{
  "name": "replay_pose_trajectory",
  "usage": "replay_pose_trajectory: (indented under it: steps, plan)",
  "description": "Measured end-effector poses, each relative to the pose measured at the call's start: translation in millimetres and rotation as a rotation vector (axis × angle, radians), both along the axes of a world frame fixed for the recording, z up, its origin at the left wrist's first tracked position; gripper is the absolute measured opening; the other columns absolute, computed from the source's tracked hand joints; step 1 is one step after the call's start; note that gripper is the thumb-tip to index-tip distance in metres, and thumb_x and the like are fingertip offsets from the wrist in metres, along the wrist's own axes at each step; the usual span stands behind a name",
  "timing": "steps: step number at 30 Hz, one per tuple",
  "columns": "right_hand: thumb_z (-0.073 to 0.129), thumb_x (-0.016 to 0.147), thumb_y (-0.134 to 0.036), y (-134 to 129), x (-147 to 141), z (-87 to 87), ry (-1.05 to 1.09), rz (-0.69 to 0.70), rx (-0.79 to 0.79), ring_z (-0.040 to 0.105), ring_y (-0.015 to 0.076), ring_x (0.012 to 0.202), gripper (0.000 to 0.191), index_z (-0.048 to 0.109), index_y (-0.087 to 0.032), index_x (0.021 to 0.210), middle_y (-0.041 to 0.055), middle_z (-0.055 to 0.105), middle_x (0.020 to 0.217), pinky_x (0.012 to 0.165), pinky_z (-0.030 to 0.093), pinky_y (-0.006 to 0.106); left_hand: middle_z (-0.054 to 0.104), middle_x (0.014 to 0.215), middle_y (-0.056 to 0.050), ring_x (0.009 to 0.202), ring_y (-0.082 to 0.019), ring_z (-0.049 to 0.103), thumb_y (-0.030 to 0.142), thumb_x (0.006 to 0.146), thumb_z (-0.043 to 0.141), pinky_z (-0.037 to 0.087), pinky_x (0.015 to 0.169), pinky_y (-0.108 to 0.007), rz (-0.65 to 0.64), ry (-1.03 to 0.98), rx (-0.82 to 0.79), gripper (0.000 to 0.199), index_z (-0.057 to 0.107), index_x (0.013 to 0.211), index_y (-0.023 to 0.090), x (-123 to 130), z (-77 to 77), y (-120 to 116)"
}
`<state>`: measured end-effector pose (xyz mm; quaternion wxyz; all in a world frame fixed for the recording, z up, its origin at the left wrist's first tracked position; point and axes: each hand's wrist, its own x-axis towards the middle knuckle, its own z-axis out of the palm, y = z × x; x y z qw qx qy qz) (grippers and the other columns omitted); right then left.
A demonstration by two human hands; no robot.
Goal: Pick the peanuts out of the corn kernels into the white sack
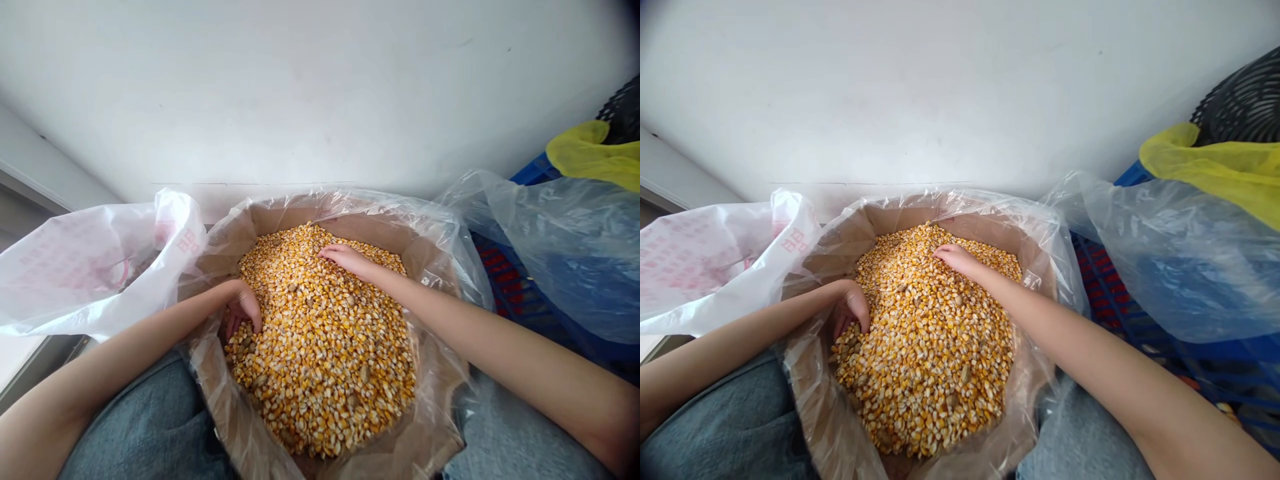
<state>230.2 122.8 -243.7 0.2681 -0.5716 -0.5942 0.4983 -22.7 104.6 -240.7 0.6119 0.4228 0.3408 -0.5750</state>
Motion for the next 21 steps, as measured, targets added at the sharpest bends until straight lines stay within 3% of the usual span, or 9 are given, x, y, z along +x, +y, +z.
replay_pose_trajectory:
  steps: [4,10,16,21]
  plan:
    - [0.048,0.070,-0.026,1,1,-3.6,0.002,0.017,0.012,0.054,0.0157,0.088,0.020,0.063,-0.018,0.081,0.0024,0.063,0.091,0.081,0.037,0.027,0.065,0.062,-0.005,0.060,-0.019,0.061,0.021,0.069,0.047,0.053,0.056,-0.035,0.157,-0.090,-0.083,0.018,0.065,0.070,0.017,2,-1.1,-7]
    - [0.049,0.070,-0.025,0,1,-2.0,0.002,0.010,0.020,0.054,0.0156,0.089,0.019,0.064,-0.018,0.079,0.0015,0.063,0.092,0.081,0.036,0.027,0.065,0.064,-0.004,0.063,-0.017,0.061,0.016,0.076,0.037,0.053,0.056,-0.032,0.246,-0.196,-0.025,0.027,0.064,0.074,0.017,6,0.8,-18]
    - [0.048,0.070,-0.022,-1,-2,1.0,0.008,-0.011,0.008,0.055,0.0152,0.087,0.017,0.064,-0.018,0.075,0.0011,0.064,0.087,0.081,0.036,0.026,0.066,0.068,-0.006,0.065,-0.018,0.061,0.021,0.083,0.024,0.052,0.059,-0.035,0.447,-0.301,-0.051,0.037,0.060,0.087,0.014,13,9.9,-20]
    - [0.049,0.070,-0.024,-2,-1,-0.4,0.002,-0.003,0.006,0.054,0.0152,0.087,0.018,0.064,-0.018,0.078,0.0014,0.064,0.090,0.081,0.036,0.026,0.066,0.072,-0.005,0.065,-0.015,0.062,0.036,0.084,0.028,0.052,0.055,-0.028,0.653,-0.297,0.023,0.037,0.057,0.089,0.014,28,26.6,-17]
